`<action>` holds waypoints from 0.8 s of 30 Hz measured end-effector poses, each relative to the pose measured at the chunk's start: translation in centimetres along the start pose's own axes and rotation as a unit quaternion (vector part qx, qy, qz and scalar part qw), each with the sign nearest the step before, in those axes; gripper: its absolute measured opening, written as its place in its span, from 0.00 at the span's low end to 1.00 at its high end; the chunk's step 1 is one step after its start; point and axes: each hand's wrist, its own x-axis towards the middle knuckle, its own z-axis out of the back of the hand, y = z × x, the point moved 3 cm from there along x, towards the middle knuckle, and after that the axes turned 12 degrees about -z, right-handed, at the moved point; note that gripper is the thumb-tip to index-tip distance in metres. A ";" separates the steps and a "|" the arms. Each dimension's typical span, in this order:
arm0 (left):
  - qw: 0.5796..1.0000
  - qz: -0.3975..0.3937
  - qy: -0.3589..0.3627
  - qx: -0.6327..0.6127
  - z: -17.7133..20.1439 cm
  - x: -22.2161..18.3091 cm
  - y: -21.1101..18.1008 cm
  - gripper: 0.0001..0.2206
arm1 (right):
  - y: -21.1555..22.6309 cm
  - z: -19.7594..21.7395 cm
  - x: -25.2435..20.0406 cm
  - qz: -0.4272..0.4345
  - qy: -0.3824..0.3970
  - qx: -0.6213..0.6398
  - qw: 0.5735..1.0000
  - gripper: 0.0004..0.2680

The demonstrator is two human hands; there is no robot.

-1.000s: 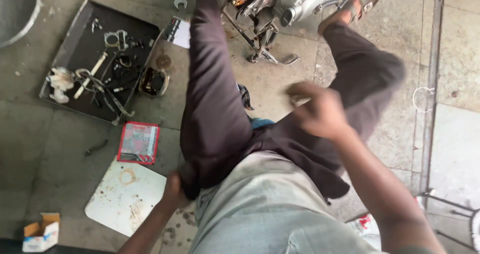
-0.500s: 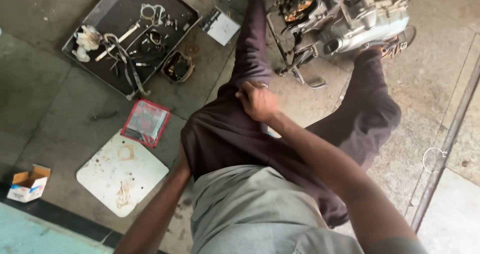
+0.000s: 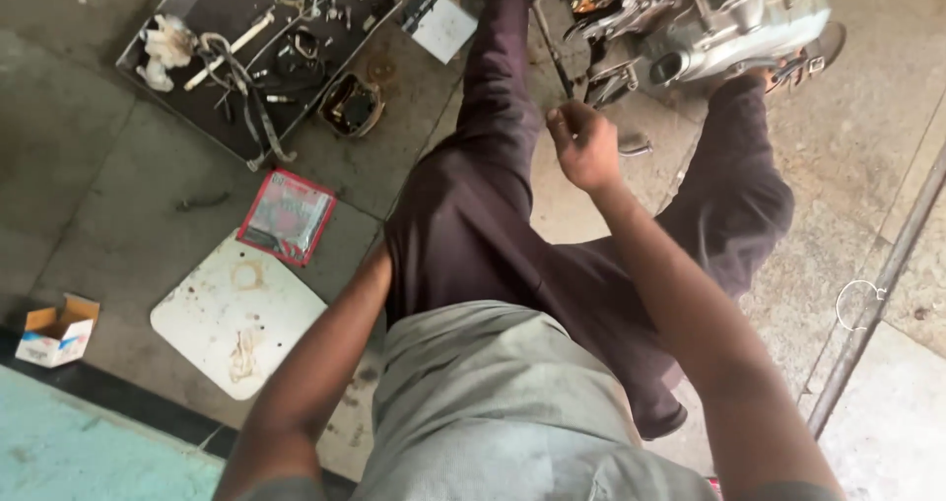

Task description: Repairing and adjusting mechanical components of a motorcycle engine block.

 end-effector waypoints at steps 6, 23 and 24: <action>0.996 -0.080 0.023 0.026 5.1 5.8 -4.5 0.20 | 0.4 0.0 1.7 -0.007 0.030 0.130 0.991 0.07; 0.987 -0.152 0.036 0.045 12.0 5.1 -15.4 0.18 | 7.8 -1.5 -4.4 0.293 0.129 -0.292 0.901 0.11; 0.987 -0.151 0.034 0.051 12.2 5.0 -15.3 0.18 | 8.0 -1.9 -3.8 0.274 0.123 -0.256 0.919 0.10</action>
